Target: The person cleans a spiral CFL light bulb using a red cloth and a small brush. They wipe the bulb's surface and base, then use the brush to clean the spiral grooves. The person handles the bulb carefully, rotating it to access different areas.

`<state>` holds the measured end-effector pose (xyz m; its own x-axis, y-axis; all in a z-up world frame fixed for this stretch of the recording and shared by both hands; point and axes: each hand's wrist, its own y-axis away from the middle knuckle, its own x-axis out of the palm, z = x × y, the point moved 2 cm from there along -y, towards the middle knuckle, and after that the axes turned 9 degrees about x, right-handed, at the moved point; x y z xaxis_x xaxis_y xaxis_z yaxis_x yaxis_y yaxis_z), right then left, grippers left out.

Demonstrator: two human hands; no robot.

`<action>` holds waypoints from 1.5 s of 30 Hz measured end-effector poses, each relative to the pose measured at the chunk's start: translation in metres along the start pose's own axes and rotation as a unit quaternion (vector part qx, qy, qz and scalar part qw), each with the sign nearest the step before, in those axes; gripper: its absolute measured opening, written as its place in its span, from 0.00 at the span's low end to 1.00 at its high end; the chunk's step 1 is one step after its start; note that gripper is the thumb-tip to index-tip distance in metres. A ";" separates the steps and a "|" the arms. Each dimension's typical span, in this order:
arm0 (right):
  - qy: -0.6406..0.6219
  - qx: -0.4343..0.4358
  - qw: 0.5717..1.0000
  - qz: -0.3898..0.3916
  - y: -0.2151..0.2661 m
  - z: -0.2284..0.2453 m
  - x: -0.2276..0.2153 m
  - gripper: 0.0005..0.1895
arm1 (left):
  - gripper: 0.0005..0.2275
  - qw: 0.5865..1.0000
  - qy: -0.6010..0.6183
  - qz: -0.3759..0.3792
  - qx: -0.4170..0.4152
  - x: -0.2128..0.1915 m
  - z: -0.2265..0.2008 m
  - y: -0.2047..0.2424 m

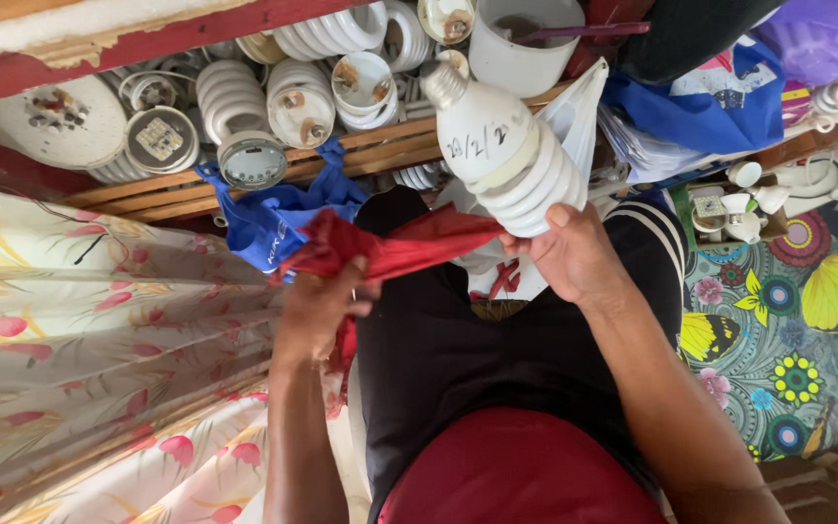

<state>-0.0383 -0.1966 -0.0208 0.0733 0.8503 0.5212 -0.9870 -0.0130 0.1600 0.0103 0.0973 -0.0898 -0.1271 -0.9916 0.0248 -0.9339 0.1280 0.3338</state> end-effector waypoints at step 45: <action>0.911 -0.120 0.322 -0.229 -0.177 0.081 -0.057 0.05 | 0.20 0.925 0.373 0.037 -0.066 0.195 -0.087 -0.099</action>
<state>0.1434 -0.2848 -0.0110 0.2296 -0.3645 -0.9025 -0.9310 0.1882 -0.3128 0.1074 -0.1099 -0.0361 0.1226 -0.7240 0.6788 -0.8771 0.2410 0.4155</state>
